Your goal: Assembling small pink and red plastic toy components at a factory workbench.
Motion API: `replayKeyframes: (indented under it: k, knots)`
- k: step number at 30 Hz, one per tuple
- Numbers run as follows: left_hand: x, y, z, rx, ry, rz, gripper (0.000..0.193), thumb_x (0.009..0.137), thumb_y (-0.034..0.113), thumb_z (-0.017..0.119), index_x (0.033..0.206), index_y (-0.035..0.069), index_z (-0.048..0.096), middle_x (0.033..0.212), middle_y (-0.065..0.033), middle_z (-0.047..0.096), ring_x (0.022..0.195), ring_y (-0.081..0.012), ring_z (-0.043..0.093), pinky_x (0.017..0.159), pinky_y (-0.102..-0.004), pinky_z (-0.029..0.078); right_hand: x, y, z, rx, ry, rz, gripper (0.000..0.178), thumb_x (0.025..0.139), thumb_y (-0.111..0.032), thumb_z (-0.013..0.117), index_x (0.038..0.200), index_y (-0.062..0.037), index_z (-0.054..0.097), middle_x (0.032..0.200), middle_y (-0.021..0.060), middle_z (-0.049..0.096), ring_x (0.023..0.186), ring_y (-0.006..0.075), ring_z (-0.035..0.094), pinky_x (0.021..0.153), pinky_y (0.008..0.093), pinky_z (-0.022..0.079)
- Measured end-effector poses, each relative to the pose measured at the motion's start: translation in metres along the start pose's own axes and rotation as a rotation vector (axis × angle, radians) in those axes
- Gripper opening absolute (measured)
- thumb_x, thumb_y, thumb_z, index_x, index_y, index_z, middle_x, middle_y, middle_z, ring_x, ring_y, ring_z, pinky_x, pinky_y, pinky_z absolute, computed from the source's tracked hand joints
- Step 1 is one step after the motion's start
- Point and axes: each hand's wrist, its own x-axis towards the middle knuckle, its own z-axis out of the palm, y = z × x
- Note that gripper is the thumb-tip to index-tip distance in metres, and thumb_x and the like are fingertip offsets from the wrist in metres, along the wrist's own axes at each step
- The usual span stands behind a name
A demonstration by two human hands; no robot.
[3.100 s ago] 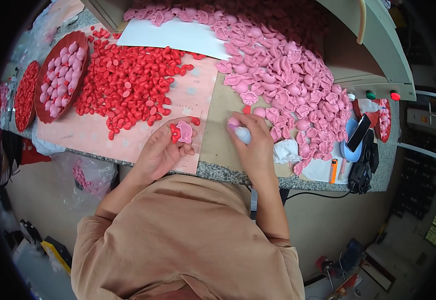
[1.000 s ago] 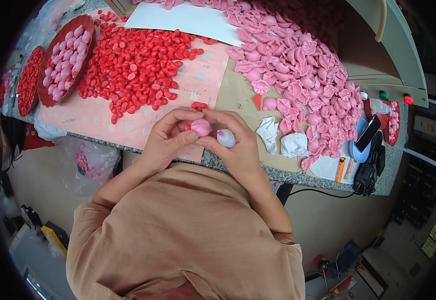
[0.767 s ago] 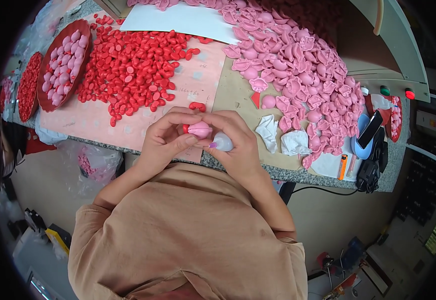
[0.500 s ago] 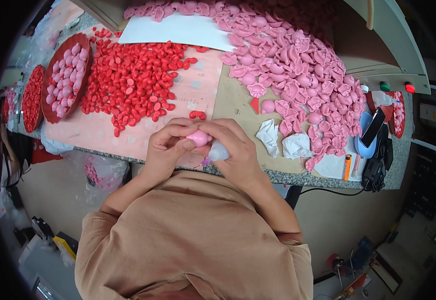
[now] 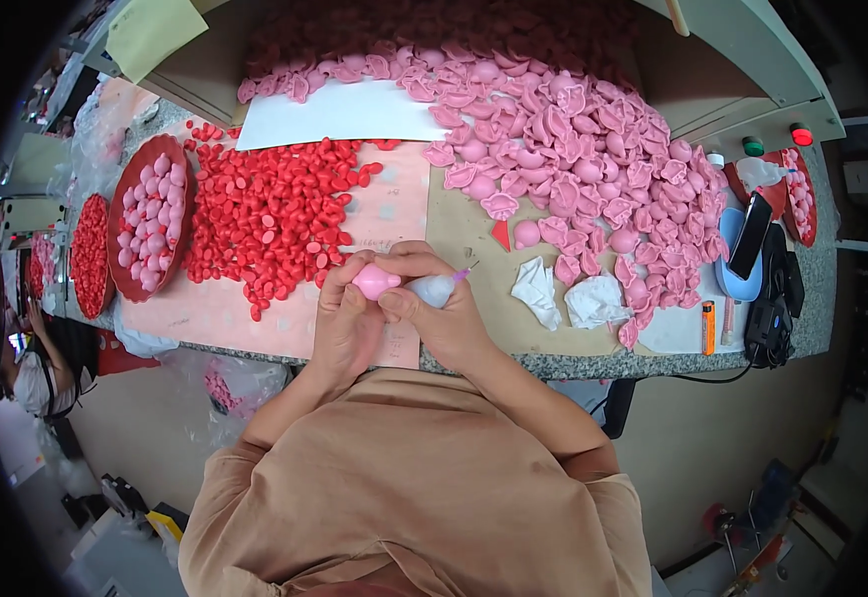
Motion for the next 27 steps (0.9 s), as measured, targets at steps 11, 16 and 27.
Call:
replayKeyframes:
  k: [11,16,27]
  knots:
    - [0.007,-0.001,0.001,0.022,0.049,-0.010,0.024,0.087,0.018,0.059,0.110,0.011,0.058,0.118,-0.0096,0.050,0.094,-0.0208,0.056,0.066,-0.0311,0.051,0.004,0.002,-0.003,0.108,0.047,-0.017,0.020,0.082,0.001,0.061,0.102,-0.0018,0.061,0.114,0.0050,0.040,0.091,0.0126,0.052,0.067,0.0257,0.048]
    - [0.007,-0.002,0.003,0.014,0.099,0.006,0.028,0.087,0.017,0.059,0.114,0.010,0.056,0.116,-0.0105,0.053,0.092,-0.0204,0.057,0.068,-0.0293,0.050,0.005,0.004,-0.005,0.011,0.080,-0.023,0.021,0.082,-0.002,0.062,0.103,-0.0016,0.061,0.112,0.0060,0.043,0.094,0.0135,0.052,0.073,0.0255,0.049]
    - [0.007,0.015,-0.003,0.429,-0.014,-0.012,0.042,0.082,-0.002,0.061,0.122,0.000,0.049,0.111,-0.0091,0.055,0.098,-0.0158,0.056,0.080,-0.0279,0.049,0.003,-0.017,-0.005,-0.473,0.102,-0.051,0.031,0.080,-0.006,0.066,0.109,-0.0003,0.058,0.109,0.0059,0.050,0.091,0.0139,0.053,0.078,0.0259,0.044]
